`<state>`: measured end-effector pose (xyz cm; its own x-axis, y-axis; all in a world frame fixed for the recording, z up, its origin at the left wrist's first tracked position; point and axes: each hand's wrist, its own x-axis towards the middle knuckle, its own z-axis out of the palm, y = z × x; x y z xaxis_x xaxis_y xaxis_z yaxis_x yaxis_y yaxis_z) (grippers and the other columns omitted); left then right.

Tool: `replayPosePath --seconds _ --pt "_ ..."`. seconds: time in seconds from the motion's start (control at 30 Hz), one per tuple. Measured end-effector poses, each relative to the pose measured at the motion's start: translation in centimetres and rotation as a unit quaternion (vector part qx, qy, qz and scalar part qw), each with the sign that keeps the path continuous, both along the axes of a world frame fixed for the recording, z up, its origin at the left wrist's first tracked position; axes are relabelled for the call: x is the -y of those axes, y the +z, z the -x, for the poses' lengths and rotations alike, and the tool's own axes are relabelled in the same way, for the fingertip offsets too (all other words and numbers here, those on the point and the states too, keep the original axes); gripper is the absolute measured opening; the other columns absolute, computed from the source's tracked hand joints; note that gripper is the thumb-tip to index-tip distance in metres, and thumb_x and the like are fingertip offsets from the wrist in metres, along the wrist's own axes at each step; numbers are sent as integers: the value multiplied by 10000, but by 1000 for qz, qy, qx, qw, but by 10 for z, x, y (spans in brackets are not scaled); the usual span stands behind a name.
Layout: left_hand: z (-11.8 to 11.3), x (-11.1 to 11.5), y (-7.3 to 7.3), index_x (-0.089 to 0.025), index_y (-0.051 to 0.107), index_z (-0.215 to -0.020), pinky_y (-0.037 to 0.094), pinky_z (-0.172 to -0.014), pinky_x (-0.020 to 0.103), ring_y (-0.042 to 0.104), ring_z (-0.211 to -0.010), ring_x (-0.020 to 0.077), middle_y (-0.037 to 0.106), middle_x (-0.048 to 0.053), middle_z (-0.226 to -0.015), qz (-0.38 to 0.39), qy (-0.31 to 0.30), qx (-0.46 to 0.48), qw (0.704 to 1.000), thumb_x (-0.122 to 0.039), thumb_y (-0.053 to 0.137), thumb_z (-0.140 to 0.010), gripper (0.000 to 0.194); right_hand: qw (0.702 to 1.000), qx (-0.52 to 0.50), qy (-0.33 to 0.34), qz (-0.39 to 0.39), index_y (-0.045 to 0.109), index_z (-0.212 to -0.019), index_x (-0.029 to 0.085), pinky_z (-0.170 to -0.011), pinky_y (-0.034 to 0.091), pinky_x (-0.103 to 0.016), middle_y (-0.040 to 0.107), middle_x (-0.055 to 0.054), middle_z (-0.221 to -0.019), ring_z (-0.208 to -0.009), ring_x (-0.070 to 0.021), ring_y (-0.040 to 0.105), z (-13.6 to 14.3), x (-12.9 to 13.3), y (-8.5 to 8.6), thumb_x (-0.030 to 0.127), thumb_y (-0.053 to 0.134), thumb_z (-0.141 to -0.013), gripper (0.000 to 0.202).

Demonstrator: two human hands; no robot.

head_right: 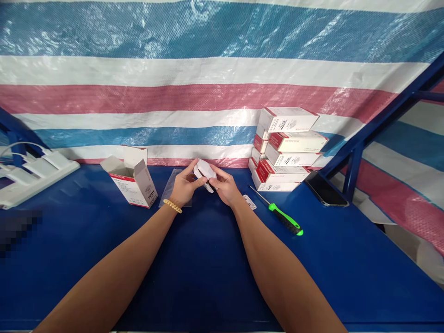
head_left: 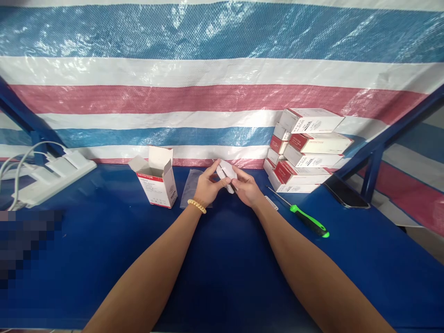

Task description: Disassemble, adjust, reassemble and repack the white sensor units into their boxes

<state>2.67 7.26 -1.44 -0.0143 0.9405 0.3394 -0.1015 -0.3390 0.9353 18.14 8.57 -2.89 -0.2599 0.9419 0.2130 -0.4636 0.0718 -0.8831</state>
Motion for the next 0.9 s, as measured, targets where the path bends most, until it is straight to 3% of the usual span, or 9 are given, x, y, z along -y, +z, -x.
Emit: replayPosePath --seconds 0.17,0.3,0.4,0.53,0.77,0.9 --pt "0 4 3 -219 631 -1278 494 -911 372 623 -1038 255 697 69 -1161 -28 55 -66 996 -382 849 -627 706 1000 -4 5 11 692 -1145 294 -1078 421 -475 683 -9 -1236 -1240 -275 556 0 1 2 304 854 -593 576" --pt "-1 5 1 -218 578 -1335 457 -1026 418 590 -1170 284 637 90 -1294 -30 11 -5 999 -382 853 -627 777 1000 -8 5 17 708 -1116 300 -1036 452 -456 703 -2 -1182 -1204 -272 578 -1 2 2 281 851 -585 550" --pt "-2 5 0 -221 476 -1420 487 -1005 427 624 -1136 284 614 113 -1325 -16 -36 62 997 -352 879 -592 930 1000 -5 8 24 706 -1122 307 -981 485 -445 706 1 -1171 -1159 -270 600 -2 1 2 283 841 -590 549" --pt "-2 5 -1 -208 382 -1473 499 -976 428 644 -1103 285 694 122 -1180 -20 -44 66 997 -321 896 -573 1043 999 -2 31 36 690 -1164 300 -957 494 -422 707 -4 -1168 -1114 -261 621 -4 2 6 288 817 -624 555" --pt "-2 5 -4 -187 450 -1429 509 -954 411 645 -1088 276 673 128 -1215 -34 -1 37 999 -376 859 -630 917 998 -20 22 58 722 -1093 297 -924 498 -399 735 10 -1056 -980 -223 653 -3 4 7 250 837 -597 511" --pt "-5 8 -2 -189 463 -1418 502 -977 409 651 -1078 266 677 119 -1202 -38 1 51 998 -373 853 -640 890 999 -4 33 38 705 -1130 289 -889 506 -405 721 -11 -1098 -995 -234 648 -3 3 5 285 840 -604 543"
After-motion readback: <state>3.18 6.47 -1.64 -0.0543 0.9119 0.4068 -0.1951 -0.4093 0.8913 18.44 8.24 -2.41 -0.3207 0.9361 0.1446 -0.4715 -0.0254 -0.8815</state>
